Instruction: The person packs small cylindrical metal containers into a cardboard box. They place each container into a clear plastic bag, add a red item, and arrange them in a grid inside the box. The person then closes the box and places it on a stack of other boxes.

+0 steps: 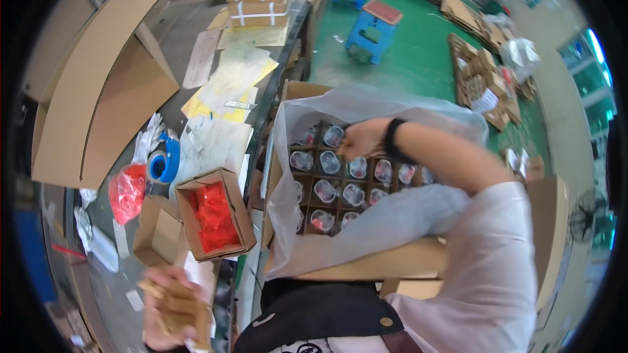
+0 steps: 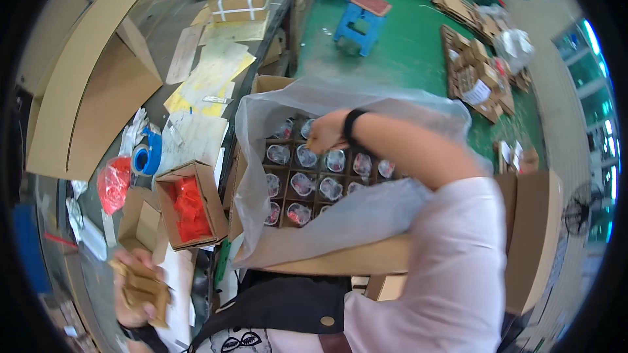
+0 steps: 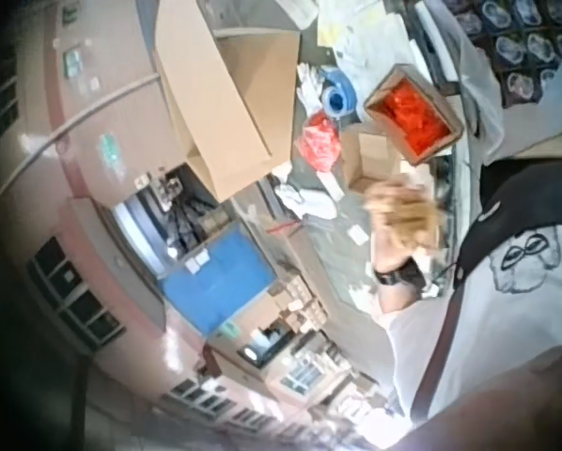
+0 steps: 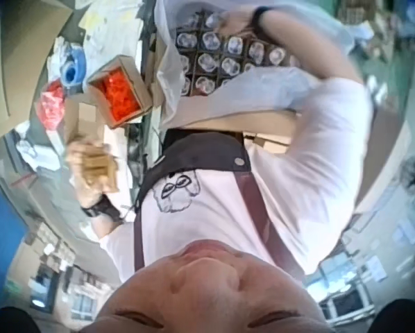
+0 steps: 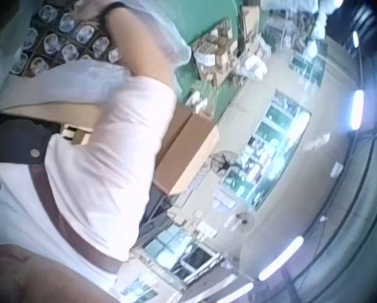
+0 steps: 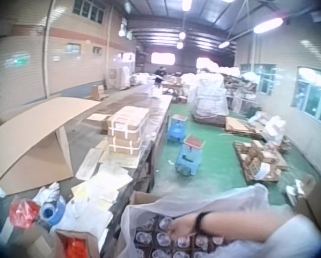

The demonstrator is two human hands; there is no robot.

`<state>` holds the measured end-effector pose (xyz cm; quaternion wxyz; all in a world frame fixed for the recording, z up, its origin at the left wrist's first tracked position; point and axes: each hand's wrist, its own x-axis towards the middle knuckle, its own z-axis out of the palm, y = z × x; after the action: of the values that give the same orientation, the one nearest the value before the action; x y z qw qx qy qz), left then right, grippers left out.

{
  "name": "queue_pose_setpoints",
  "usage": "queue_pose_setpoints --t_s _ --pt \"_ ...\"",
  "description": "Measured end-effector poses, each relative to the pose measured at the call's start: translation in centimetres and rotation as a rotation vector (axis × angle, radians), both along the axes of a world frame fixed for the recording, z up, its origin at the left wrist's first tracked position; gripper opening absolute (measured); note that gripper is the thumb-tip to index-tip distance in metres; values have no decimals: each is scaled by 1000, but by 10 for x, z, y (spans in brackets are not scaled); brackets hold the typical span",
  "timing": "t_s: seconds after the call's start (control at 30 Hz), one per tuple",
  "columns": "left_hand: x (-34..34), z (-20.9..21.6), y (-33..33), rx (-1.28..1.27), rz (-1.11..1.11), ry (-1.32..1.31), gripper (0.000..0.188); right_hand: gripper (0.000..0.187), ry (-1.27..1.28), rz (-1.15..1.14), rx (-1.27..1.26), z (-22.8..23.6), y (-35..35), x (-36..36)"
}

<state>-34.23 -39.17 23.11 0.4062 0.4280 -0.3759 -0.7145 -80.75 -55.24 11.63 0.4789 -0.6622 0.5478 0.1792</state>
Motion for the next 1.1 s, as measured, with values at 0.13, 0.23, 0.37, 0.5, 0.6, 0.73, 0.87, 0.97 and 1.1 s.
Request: queue_pose_setpoints --t_s 0.13,0.23,0.37,0.5,0.6,0.73,0.87,0.97,1.1 --pt "-94 -23 26 308 -21 403 75 44 76 -40 -678 -195 -64 31" --pt "-125 -47 17 333 -145 258 77 53 12 -294 -776 -250 -82 47" --pt "-171 -61 -15 515 -248 297 70 49 -71 -471 -727 -220 -55 31" --pt "-213 -98 -36 464 -142 482 56 37 -899 -637 213 -91 11 20" --pt "-245 -124 -54 493 -67 457 34 54 -1254 -759 446 -42 75 20" --pt "-279 -149 -50 443 122 409 28 74 -1092 -822 392 -27 97 13" --pt "-299 -144 -47 416 290 484 31 73 -1175 -1042 518 -55 113 23" --pt "-290 -155 -48 425 326 399 29 64 -1070 -1160 644 -63 116 11" --pt "-271 -165 -46 416 291 152 23 60 -655 -888 126 -107 65 -25"
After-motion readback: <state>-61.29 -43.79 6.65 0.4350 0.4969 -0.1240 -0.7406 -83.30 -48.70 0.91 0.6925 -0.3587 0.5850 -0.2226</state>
